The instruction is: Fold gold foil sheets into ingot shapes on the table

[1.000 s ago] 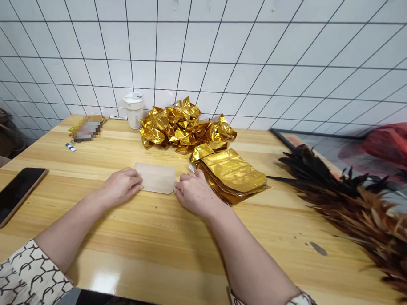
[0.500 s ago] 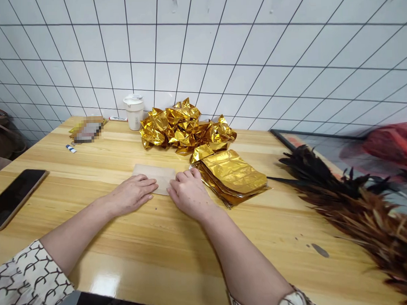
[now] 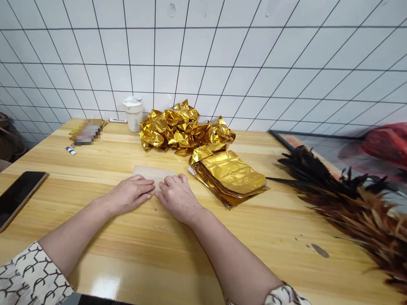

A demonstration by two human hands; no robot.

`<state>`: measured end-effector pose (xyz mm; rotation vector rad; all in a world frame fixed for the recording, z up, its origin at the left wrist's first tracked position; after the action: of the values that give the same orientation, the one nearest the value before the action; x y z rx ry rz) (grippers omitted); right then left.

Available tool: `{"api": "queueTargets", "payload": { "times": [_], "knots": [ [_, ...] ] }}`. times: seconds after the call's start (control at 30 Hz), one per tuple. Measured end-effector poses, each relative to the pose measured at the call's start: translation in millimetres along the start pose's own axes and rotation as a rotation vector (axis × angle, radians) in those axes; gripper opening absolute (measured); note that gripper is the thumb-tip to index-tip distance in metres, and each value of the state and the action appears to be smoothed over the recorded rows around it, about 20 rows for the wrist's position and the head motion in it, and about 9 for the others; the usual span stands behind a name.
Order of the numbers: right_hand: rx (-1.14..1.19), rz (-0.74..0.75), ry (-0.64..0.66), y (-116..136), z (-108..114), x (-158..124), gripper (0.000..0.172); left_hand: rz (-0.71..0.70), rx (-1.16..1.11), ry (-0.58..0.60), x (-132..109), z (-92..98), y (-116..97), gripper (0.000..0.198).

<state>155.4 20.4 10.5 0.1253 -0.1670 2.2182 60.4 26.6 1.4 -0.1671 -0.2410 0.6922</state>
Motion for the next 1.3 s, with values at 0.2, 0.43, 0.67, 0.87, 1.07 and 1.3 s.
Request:
{"api": "queueTargets", "payload": {
  "times": [0.2,0.43,0.67,0.87,1.07,1.3],
  "knots": [
    [-0.010,0.006,-0.068,-11.0,2.3,-2.5,0.039,0.083,-0.008,-0.071,-3.7,1.6,23.9,0.027],
    [0.095,-0.123,-0.128,-25.8,-2.4,3.9,0.027,0.233,-0.056,-0.182,-5.3,6.6,50.9,0.013],
    [0.387,-0.374,-0.025,-48.7,-13.2,9.1,0.012,0.362,-0.130,-0.197,-2.2,11.2,67.1,0.012],
    [0.368,-0.387,0.046,-52.2,-8.0,18.2,0.015,0.243,-0.010,-0.173,8.1,12.8,37.0,0.019],
    [0.310,-0.387,0.090,-45.5,2.8,21.7,0.016,-0.027,0.058,-0.011,20.7,-7.8,-4.6,0.025],
    [0.327,-0.290,0.067,-18.8,4.1,35.3,0.024,-0.024,-0.124,-0.172,16.8,-9.3,11.6,0.022]
  ]
}}
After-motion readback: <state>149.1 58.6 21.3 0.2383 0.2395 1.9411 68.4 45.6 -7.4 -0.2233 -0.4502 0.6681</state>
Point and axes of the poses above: each hand's wrist, its own x-axis towards the middle knuckle, its own z-axis out of the back of the hand, y = z × x, the point moved 7 cm from there along x, towards the middle knuckle, and after that the axes turned 2 degrees about z, right-handed, at the moved point
